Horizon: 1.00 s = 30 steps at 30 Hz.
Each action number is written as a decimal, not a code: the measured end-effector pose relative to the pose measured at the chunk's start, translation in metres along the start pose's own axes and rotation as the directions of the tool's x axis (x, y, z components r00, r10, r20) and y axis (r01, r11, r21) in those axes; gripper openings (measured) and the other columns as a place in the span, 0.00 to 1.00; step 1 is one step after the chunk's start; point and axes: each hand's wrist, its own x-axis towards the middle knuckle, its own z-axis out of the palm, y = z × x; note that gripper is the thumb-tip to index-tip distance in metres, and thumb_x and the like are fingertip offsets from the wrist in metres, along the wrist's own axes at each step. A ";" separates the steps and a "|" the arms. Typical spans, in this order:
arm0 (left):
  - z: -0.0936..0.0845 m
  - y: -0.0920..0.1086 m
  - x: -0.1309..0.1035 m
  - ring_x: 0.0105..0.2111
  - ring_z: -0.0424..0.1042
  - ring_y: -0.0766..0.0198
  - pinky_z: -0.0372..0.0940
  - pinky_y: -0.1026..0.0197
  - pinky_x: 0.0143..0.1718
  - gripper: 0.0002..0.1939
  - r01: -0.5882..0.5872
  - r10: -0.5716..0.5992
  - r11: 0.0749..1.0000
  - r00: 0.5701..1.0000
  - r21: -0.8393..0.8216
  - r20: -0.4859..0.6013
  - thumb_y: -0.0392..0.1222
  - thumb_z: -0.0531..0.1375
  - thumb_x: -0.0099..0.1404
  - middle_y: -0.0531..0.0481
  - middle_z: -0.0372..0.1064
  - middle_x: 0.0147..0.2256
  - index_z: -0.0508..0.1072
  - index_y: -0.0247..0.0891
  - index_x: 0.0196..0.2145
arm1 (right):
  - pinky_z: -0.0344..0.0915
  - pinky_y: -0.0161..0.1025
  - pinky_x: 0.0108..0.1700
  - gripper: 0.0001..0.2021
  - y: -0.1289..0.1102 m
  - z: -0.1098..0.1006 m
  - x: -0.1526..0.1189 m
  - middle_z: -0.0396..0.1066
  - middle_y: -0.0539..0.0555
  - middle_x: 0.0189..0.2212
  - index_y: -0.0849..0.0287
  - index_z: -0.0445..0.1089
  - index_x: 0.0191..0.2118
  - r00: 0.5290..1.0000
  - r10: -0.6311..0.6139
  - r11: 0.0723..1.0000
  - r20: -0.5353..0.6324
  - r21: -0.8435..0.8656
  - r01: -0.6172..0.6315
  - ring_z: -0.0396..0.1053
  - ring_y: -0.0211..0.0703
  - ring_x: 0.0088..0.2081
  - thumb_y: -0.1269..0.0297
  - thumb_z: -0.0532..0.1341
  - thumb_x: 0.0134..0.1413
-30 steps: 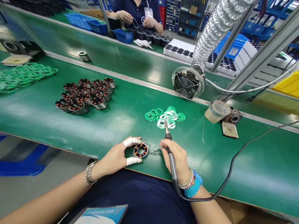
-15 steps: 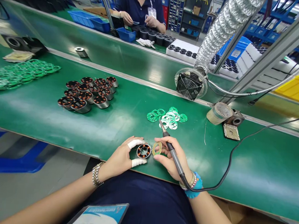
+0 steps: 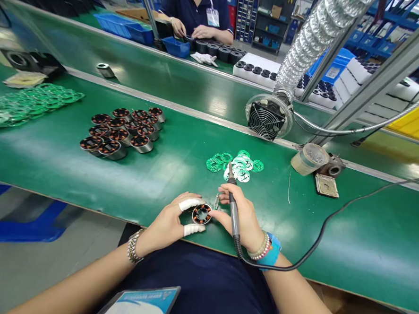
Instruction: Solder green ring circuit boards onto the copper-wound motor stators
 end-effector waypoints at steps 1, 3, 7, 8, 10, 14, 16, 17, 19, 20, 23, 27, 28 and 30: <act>0.000 0.000 -0.001 0.48 0.66 0.52 0.61 0.46 0.50 0.26 0.014 -0.013 1.000 1.000 -0.021 0.004 0.47 0.66 0.51 0.42 0.67 0.46 0.66 0.39 0.46 | 0.69 0.42 0.47 0.28 -0.002 0.000 0.004 0.68 0.56 0.45 0.53 0.56 0.51 0.998 -0.040 0.999 0.039 -0.013 0.041 0.70 0.43 0.43 0.62 0.66 0.44; 0.000 0.001 -0.002 0.45 0.68 0.54 0.64 0.50 0.47 0.28 0.072 -0.071 0.995 0.997 -0.072 0.015 0.47 0.66 0.50 0.44 0.68 0.44 0.63 0.39 0.47 | 0.68 0.41 0.47 0.28 -0.007 0.001 0.012 0.69 0.55 0.43 0.53 0.56 0.51 0.981 -0.111 0.992 0.159 -0.038 0.119 0.70 0.42 0.43 0.62 0.67 0.44; 0.000 0.001 -0.006 0.42 0.71 0.57 0.65 0.55 0.45 0.27 0.139 -0.138 0.980 0.990 -0.139 0.017 0.46 0.67 0.50 0.45 0.69 0.43 0.60 0.39 0.45 | 0.66 0.38 0.47 0.24 -0.011 0.000 0.023 0.69 0.54 0.42 0.56 0.59 0.49 0.910 -0.178 0.978 0.373 -0.035 0.205 0.70 0.41 0.44 0.63 0.66 0.46; 0.001 0.001 -0.006 0.42 0.71 0.57 0.65 0.55 0.44 0.26 0.135 -0.135 0.981 0.991 -0.137 0.009 0.45 0.66 0.51 0.46 0.69 0.42 0.60 0.39 0.44 | 0.66 0.38 0.46 0.23 -0.010 0.000 0.025 0.69 0.54 0.42 0.56 0.59 0.48 0.898 -0.180 0.977 0.402 -0.034 0.212 0.69 0.41 0.44 0.63 0.66 0.46; 0.002 -0.001 -0.007 0.41 0.71 0.57 0.66 0.56 0.43 0.25 0.106 -0.109 0.987 0.994 -0.118 -0.016 0.44 0.66 0.51 0.46 0.69 0.41 0.60 0.39 0.43 | 0.66 0.38 0.46 0.22 -0.008 0.000 0.028 0.69 0.54 0.41 0.57 0.61 0.46 0.880 -0.179 0.975 0.440 -0.040 0.218 0.69 0.41 0.43 0.63 0.67 0.45; 0.003 -0.002 -0.007 0.41 0.71 0.58 0.67 0.57 0.42 0.20 -0.007 0.002 0.998 0.997 -0.070 -0.077 0.44 0.65 0.53 0.46 0.69 0.40 0.64 0.39 0.41 | 0.66 0.37 0.45 0.24 -0.004 0.000 0.033 0.69 0.53 0.40 0.58 0.61 0.45 0.862 -0.191 0.973 0.470 -0.027 0.230 0.69 0.41 0.42 0.62 0.68 0.42; 0.003 -0.002 -0.006 0.41 0.71 0.57 0.67 0.56 0.41 0.18 -0.061 0.056 0.997 0.993 -0.050 -0.102 0.44 0.65 0.53 0.45 0.69 0.40 0.65 0.38 0.40 | 0.66 0.37 0.44 0.25 -0.002 0.000 0.036 0.69 0.53 0.39 0.58 0.61 0.46 0.853 -0.204 0.971 0.480 -0.012 0.239 0.69 0.41 0.42 0.61 0.68 0.42; 0.003 -0.003 -0.005 0.41 0.71 0.57 0.67 0.56 0.42 0.18 -0.087 0.082 0.995 0.990 -0.040 -0.114 0.44 0.65 0.54 0.44 0.70 0.40 0.66 0.38 0.40 | 0.66 0.37 0.44 0.25 -0.001 -0.001 0.037 0.69 0.53 0.40 0.58 0.61 0.46 0.848 -0.209 0.970 0.488 -0.005 0.242 0.69 0.41 0.42 0.61 0.68 0.42; 0.002 -0.003 -0.004 0.43 0.71 0.56 0.67 0.54 0.44 0.16 -0.154 0.149 0.988 0.980 -0.028 -0.131 0.43 0.64 0.55 0.43 0.71 0.41 0.67 0.37 0.40 | 0.66 0.37 0.44 0.25 0.001 -0.001 0.038 0.68 0.54 0.40 0.58 0.61 0.46 0.836 -0.213 0.970 0.506 0.008 0.242 0.68 0.42 0.42 0.61 0.68 0.42; 0.001 -0.004 -0.004 0.44 0.70 0.55 0.66 0.53 0.46 0.15 -0.199 0.193 0.980 0.973 -0.031 -0.127 0.43 0.64 0.55 0.43 0.72 0.41 0.68 0.38 0.39 | 0.66 0.37 0.44 0.25 0.002 -0.002 0.039 0.68 0.54 0.40 0.58 0.61 0.46 0.829 -0.215 0.970 0.516 0.017 0.241 0.68 0.42 0.42 0.61 0.68 0.42; -0.001 -0.008 -0.003 0.46 0.71 0.56 0.63 0.51 0.51 0.11 -0.303 0.296 0.950 0.950 -0.069 -0.102 0.41 0.63 0.57 0.45 0.73 0.43 0.71 0.40 0.38 | 0.66 0.38 0.45 0.23 0.003 -0.003 0.040 0.68 0.55 0.41 0.59 0.61 0.46 0.818 -0.224 0.970 0.530 0.043 0.238 0.68 0.42 0.43 0.62 0.68 0.43; -0.001 -0.013 -0.004 0.45 0.71 0.58 0.63 0.50 0.52 0.07 -0.306 0.294 0.947 0.949 -0.101 -0.112 0.38 0.62 0.58 0.46 0.73 0.43 0.73 0.41 0.37 | 0.66 0.39 0.47 0.24 -0.002 -0.008 0.032 0.69 0.56 0.42 0.59 0.62 0.47 0.850 -0.239 0.967 0.470 0.040 0.250 0.68 0.42 0.44 0.64 0.68 0.43; -0.001 -0.013 -0.004 0.45 0.71 0.58 0.63 0.50 0.52 0.07 -0.298 0.286 0.948 0.952 -0.111 -0.107 0.38 0.62 0.58 0.46 0.73 0.43 0.73 0.41 0.37 | 0.66 0.39 0.46 0.22 -0.004 -0.010 0.028 0.69 0.56 0.42 0.59 0.62 0.47 0.881 -0.232 0.969 0.412 0.021 0.245 0.69 0.42 0.44 0.64 0.67 0.45; -0.001 -0.013 -0.004 0.45 0.72 0.58 0.62 0.48 0.52 0.08 -0.284 0.273 0.949 0.957 -0.134 -0.096 0.37 0.63 0.57 0.46 0.73 0.43 0.73 0.41 0.37 | 0.67 0.37 0.45 0.15 -0.007 -0.014 0.019 0.71 0.54 0.40 0.58 0.63 0.45 0.947 -0.201 0.976 0.251 -0.032 0.215 0.70 0.39 0.41 0.68 0.62 0.51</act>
